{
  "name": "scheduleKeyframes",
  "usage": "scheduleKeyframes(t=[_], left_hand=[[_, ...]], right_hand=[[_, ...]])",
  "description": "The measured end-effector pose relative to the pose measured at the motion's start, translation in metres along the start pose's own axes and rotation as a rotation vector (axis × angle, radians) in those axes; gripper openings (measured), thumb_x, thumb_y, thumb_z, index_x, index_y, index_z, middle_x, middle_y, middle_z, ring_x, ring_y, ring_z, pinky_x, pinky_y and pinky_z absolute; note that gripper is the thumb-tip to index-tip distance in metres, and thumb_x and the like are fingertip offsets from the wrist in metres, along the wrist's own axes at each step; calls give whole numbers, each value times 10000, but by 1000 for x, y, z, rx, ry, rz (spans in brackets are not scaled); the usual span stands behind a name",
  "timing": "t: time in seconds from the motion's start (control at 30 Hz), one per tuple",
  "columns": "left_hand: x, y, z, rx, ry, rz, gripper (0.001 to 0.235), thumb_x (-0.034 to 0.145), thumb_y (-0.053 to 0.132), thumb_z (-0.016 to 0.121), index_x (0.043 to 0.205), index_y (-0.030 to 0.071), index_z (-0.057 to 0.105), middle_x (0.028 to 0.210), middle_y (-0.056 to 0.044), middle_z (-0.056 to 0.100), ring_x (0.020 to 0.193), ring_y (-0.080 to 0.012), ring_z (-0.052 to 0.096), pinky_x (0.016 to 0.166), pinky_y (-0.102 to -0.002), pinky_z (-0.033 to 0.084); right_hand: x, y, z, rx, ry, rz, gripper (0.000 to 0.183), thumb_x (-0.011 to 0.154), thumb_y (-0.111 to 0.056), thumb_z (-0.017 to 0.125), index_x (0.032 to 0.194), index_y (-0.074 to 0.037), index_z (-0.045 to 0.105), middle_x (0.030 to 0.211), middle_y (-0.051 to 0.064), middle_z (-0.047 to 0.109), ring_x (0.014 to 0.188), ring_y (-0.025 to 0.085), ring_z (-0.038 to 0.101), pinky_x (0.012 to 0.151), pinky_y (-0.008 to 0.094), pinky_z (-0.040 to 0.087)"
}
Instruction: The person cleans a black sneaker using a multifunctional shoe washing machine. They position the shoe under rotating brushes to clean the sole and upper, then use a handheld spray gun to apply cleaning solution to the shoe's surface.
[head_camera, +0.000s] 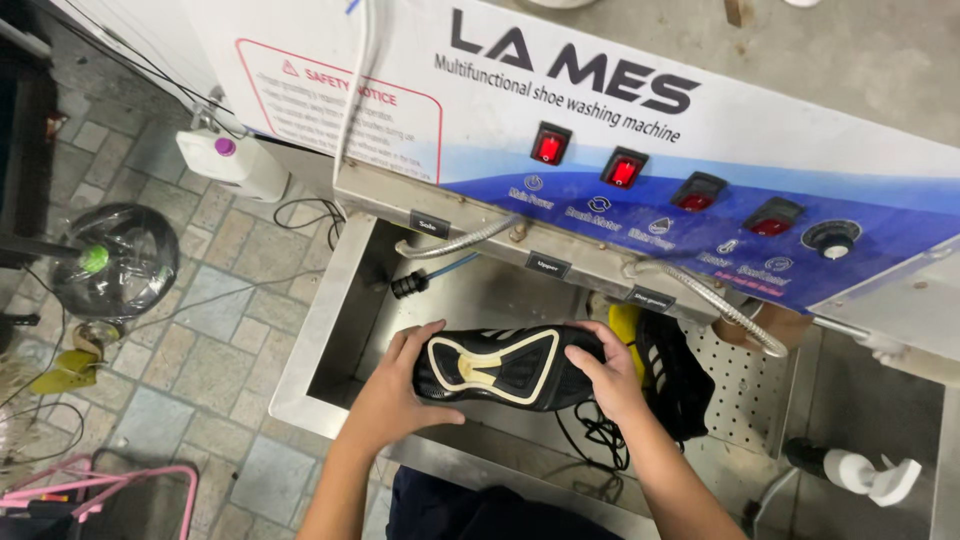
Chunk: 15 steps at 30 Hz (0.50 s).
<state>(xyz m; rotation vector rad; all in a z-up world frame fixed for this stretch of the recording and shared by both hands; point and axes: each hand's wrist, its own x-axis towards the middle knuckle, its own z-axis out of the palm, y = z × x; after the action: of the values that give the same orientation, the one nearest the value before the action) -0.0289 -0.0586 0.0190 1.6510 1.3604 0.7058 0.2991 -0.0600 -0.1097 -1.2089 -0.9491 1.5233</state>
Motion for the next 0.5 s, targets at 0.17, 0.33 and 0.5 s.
scheduleKeyframes(t=[0.17,0.33,0.5], left_hand=[[-29,-9,-30,239,204,76,972,422,244,990,1260,53,535,1227,-153,627,1143,-363,609,949,-417,503],[-81,-46,-86,233,406,23,934,399,216,976,1231,67,580,1183,-138,656,1111,-342,630,916,-419,523],[-119,-77,-143,323,633,92,922,435,218,972,1241,35,564,1209,-160,650,1124,-367,613,935,-438,508]], right_hand=[[14,-64,73,-277,-179,24,402,920,-196,721,1282,-37,649,1101,97,724,999,161,679,881,331,550],[9,-179,162,-1275,-520,-108,706,893,-450,777,1464,-121,524,1387,168,610,1187,302,588,964,455,465],[25,-292,246,-1166,-253,-97,480,863,-369,714,1287,-148,687,1057,27,814,913,170,775,818,347,598]])
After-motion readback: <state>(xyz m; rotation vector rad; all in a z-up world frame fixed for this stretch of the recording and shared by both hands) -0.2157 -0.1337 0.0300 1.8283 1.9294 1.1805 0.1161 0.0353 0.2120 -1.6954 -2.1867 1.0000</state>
